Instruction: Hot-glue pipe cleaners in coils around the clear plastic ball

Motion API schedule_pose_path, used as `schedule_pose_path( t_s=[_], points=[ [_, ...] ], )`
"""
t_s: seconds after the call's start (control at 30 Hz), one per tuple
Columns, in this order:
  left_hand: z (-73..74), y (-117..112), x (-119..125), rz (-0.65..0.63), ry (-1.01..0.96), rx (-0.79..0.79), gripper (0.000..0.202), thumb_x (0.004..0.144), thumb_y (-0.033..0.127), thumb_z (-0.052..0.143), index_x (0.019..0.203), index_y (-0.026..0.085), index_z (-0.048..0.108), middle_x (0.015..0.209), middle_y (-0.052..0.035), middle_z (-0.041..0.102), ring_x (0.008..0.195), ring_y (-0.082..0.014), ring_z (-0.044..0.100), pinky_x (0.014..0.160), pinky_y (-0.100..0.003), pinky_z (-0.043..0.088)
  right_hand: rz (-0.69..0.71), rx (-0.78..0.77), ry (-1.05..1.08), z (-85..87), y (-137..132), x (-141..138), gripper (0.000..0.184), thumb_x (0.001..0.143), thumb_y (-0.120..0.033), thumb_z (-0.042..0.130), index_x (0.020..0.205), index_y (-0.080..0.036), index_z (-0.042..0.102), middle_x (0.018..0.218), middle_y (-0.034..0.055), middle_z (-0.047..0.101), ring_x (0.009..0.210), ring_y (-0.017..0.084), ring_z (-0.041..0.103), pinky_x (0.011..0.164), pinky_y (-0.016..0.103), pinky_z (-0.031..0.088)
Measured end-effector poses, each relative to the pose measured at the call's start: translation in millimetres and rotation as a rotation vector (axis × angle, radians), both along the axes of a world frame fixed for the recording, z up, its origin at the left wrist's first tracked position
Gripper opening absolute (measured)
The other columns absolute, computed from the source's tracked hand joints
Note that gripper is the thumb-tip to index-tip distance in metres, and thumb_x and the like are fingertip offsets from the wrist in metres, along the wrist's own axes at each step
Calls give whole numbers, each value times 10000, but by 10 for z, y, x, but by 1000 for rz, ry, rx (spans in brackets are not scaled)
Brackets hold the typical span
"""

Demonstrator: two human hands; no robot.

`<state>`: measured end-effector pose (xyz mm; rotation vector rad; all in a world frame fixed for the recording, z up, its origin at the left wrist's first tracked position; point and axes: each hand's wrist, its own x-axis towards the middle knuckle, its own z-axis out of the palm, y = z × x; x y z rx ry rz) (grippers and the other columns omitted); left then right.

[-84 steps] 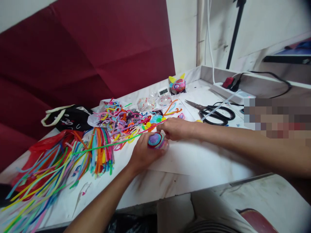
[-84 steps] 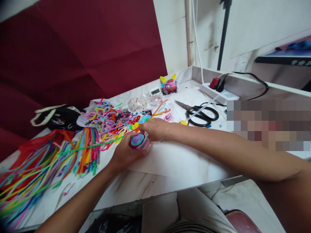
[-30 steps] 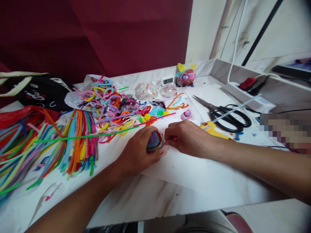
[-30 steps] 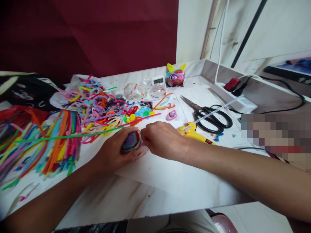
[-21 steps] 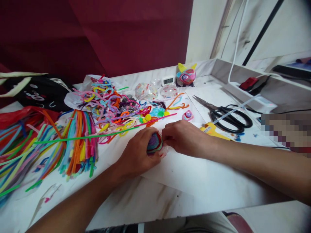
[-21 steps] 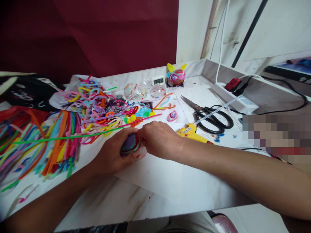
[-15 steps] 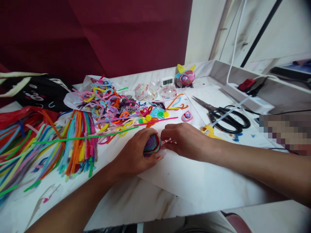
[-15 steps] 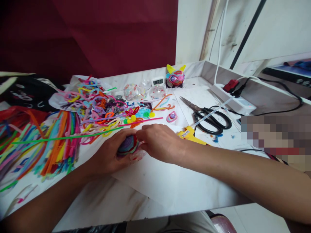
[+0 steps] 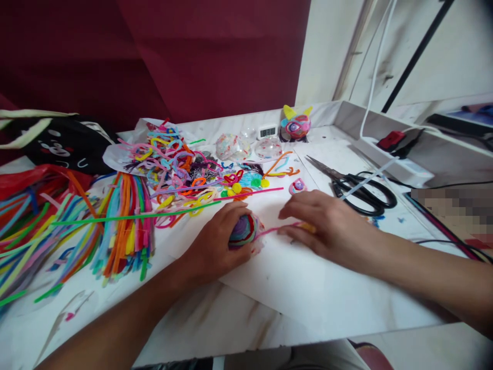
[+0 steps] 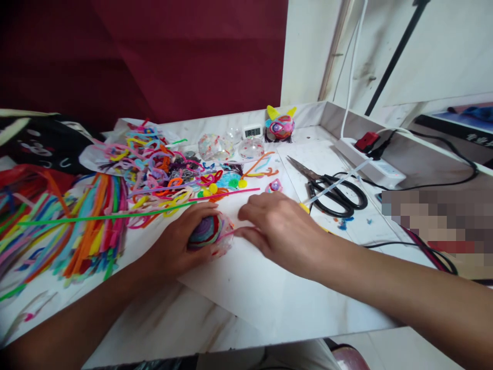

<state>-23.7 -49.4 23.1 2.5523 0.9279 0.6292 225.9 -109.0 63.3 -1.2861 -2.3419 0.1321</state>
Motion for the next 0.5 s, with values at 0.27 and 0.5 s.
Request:
schedule_pose_path(
  t_s=[0.27, 0.5],
  points=[
    [38, -55, 32, 135, 42, -72, 455, 780, 490, 674, 1181, 288, 599, 1343, -99, 511, 1224, -330, 542, 1025, -466, 484, -364, -57, -249, -253, -318, 604, 307, 955, -380, 448, 1020, -167, 659, 993, 163, 693, 790, 273, 678, 657, 397, 503],
    [-14, -77, 52, 223, 19, -58, 703, 755, 543, 677, 1339, 222, 453, 1283, -141, 575, 1155, -330, 583, 1009, -500, 488, -490, -373, -206, -252, -308, 737, 355, 902, -419, 534, 1142, -162, 574, 959, 152, 731, 728, 254, 687, 640, 377, 507]
  ],
)
